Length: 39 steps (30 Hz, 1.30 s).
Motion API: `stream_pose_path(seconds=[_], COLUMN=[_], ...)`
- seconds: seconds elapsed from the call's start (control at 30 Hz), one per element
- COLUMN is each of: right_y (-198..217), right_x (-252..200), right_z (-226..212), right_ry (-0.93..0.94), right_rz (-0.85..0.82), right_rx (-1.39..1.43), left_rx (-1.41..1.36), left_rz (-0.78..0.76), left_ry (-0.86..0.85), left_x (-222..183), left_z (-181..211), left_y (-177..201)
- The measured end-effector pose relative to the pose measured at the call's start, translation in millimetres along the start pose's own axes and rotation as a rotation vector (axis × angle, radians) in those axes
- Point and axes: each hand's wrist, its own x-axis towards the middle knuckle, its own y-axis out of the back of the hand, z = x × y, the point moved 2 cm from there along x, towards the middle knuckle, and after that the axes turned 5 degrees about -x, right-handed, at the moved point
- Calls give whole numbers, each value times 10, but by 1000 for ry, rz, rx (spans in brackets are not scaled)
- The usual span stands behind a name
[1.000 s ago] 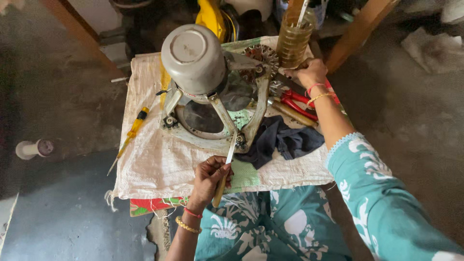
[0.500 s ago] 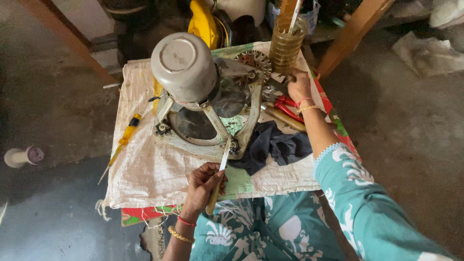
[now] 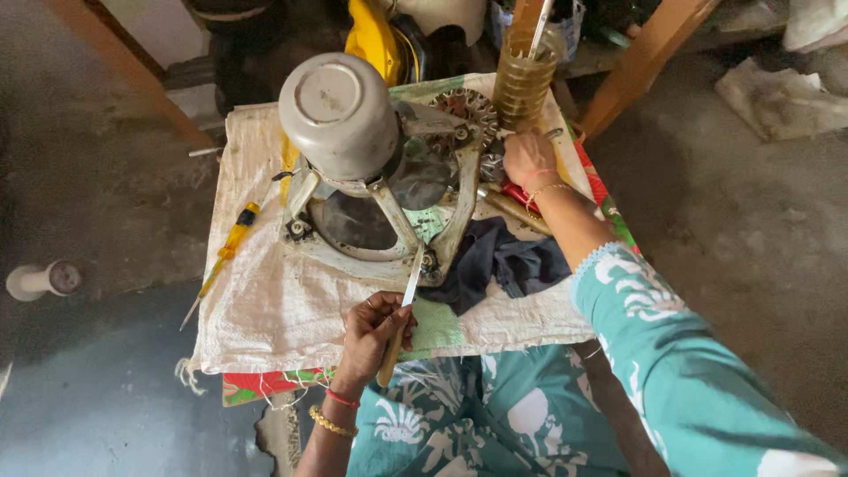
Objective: The person works on a disassembled mechanical device on a table, using a chisel and hammer to tap components, then wipes the parts with a cloth. The person repeatedly taps and cleans the same areas of the mechanism throughout the clip.
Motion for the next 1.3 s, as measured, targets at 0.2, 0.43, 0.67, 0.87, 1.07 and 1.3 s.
stream_pose_path(seconds=[0.2,0.43,0.67,0.87,1.07,1.3], right_y=[169,766,762,565,544,597], right_x=[-40,-680,-839,-764,-764,-789], right_z=[-31,-223,-345,-331,-346,-377], right_ry=[103,50,-45,-59,-55,-64], right_rz=[81,370,225,156,150,181], right_rx=[-53,192,284,151,136,142], left_rx=[-31,66,271,468,455,678], left_rz=[176,440,415,462,453,473], left_ry=[-64,-130,-271,-302,-308,-391], left_x=[-54,-318,-207,6,73,100], left_z=[-84,-135,16,-22,-48,-76], left_y=[-115,-450,-678,-835,-802,-746])
